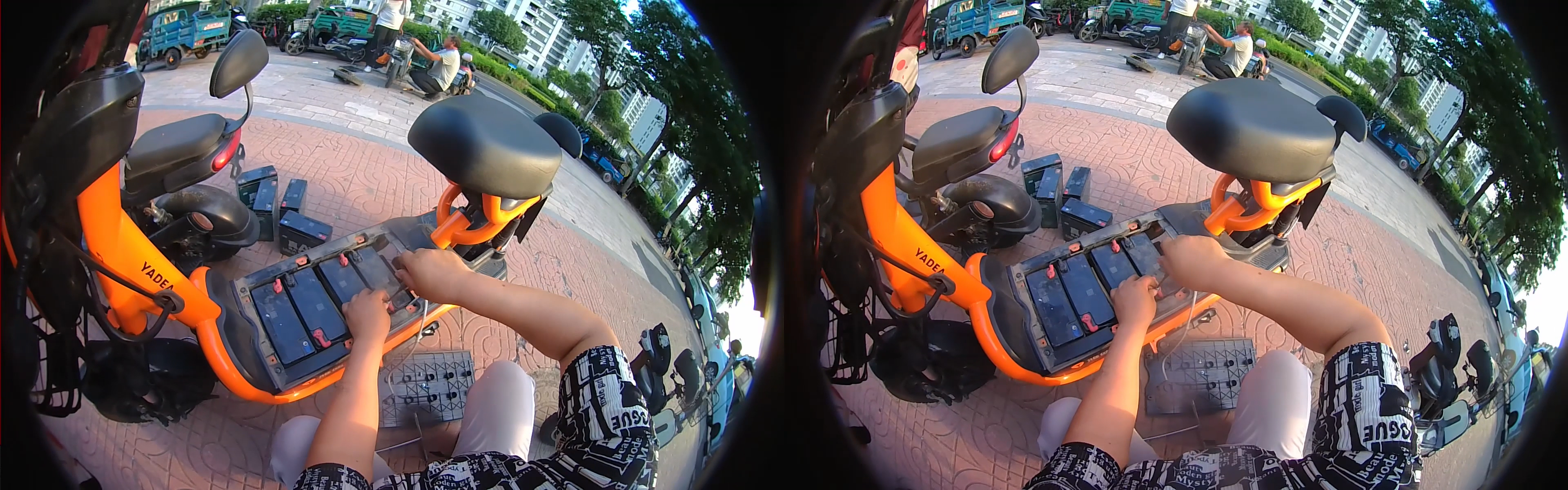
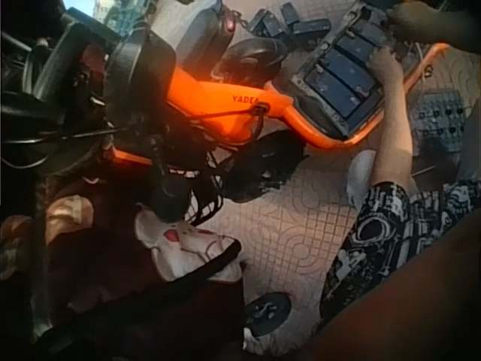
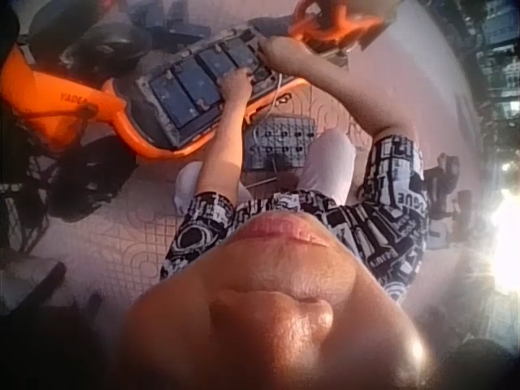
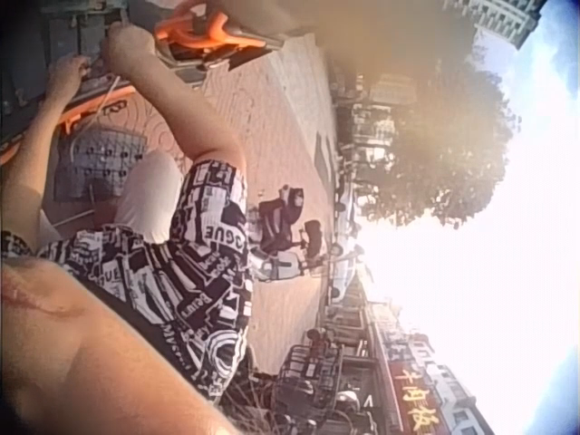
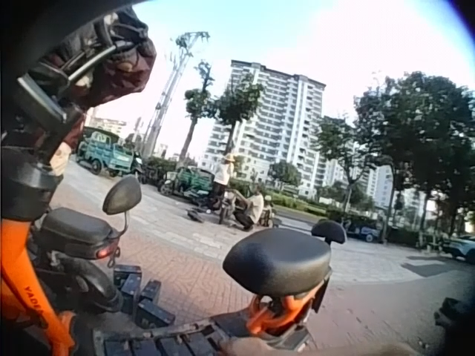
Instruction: Repairing an electric scooter by working on the battery compartment and wiring.
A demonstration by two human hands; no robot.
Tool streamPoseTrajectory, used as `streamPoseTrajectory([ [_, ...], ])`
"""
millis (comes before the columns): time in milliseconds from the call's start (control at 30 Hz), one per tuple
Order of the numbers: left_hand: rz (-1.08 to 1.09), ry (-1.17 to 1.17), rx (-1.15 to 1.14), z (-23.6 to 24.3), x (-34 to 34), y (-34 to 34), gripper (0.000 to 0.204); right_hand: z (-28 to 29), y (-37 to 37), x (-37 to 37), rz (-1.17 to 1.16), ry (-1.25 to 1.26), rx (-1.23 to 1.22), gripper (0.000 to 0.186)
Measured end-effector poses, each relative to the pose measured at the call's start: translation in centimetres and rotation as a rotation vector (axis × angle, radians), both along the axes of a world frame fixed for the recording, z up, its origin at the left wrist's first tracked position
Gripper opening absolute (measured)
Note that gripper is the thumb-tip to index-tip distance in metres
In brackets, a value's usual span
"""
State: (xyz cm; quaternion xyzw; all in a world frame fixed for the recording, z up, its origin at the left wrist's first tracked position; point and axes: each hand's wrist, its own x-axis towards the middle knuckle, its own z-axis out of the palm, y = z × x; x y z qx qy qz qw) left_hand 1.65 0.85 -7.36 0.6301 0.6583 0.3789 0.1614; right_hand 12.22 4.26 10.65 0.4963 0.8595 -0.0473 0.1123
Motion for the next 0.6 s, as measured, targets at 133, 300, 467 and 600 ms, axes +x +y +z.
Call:
streamPoseTrajectory([
  [133, 0.005, -0.008, 0.008, -0.1, -0.1, 0.0, 0.009, 0.2, -0.6, 0.5, 0.147, 0.074, 0.145, 0.027],
  [300, 0.0, -0.005, -0.006, 0.0, 0.0, 0.1, 0.008, -0.3, 0.1, 0.6, 0.095, 0.032, 0.081, 0.027],
  [467, 0.003, -0.009, -0.013, 0.2, -0.1, 0.0, 0.008, 0.3, -0.3, -0.2, -0.018, -0.046, 0.007, 0.027],
  [600, 0.0, -0.005, -0.025, 0.2, 0.0, 0.1, 0.009, -0.5, -0.2, 0.8, 0.179, 0.055, 0.166, 0.03],
])
